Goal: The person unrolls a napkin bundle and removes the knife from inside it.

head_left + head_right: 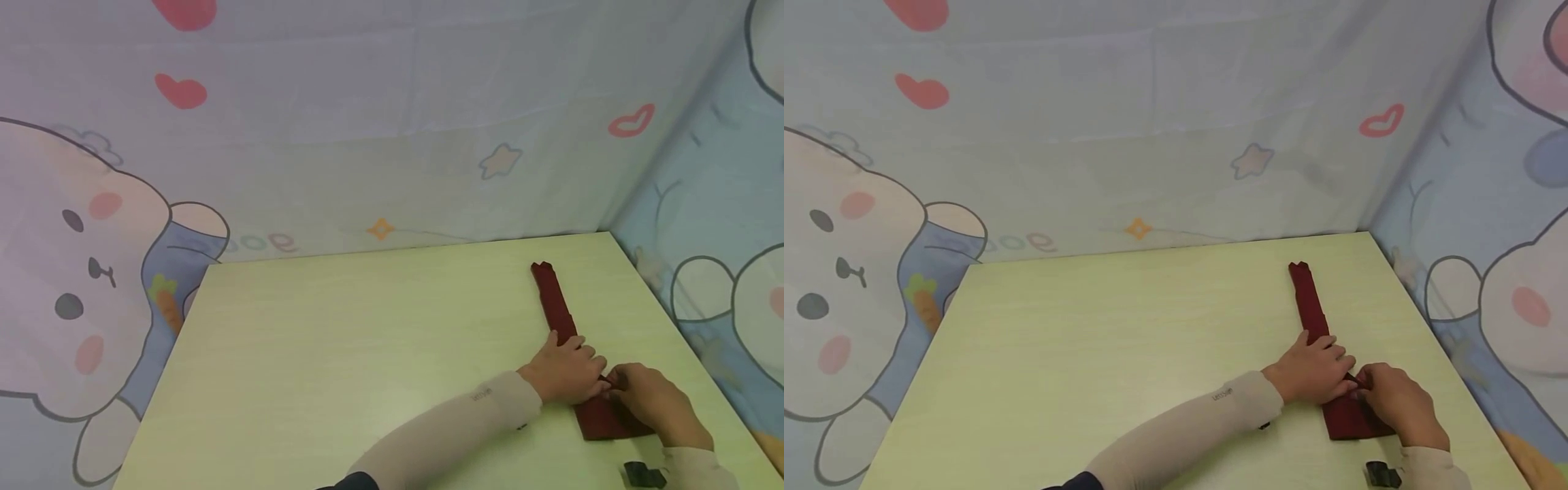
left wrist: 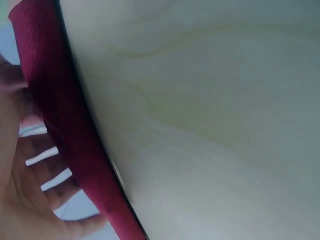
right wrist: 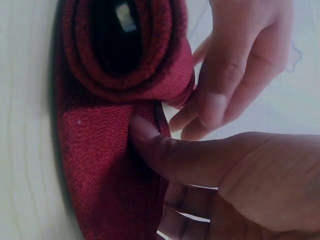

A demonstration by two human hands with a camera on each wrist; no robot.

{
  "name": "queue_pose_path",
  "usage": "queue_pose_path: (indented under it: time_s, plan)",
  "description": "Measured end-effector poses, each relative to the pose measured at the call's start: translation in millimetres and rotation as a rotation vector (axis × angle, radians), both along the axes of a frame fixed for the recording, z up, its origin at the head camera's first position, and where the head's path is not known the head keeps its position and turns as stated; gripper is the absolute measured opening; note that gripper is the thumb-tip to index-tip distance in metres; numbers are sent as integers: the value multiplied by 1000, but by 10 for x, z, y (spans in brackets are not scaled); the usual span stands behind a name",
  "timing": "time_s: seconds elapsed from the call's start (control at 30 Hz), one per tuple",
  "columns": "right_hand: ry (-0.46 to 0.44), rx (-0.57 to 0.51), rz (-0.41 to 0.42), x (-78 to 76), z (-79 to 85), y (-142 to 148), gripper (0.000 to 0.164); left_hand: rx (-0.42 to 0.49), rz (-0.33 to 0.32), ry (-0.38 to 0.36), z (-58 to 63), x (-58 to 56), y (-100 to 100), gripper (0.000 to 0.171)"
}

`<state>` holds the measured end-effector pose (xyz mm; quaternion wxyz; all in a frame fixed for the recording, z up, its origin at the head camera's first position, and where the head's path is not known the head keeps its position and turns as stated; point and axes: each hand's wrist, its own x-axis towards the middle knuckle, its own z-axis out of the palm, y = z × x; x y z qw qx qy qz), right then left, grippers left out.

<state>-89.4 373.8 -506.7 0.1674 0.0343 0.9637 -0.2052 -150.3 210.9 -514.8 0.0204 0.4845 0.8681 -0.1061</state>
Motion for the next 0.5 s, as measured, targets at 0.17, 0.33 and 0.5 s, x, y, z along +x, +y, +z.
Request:
queue_pose_path:
  time_s: [0.17, 0.33, 0.5]
  plan:
    - [9, -10, 7, 9, 3, 22, 16, 34, 58, 25, -58, 56, 57, 48]
    - [4, -26, -1, 4, 0, 21, 14, 44, 109, 44, -86, 95, 72, 46]
    - [-17, -20, -18, -4, -14, 19, 14, -1, 137, -12, -67, 77, 16, 52]
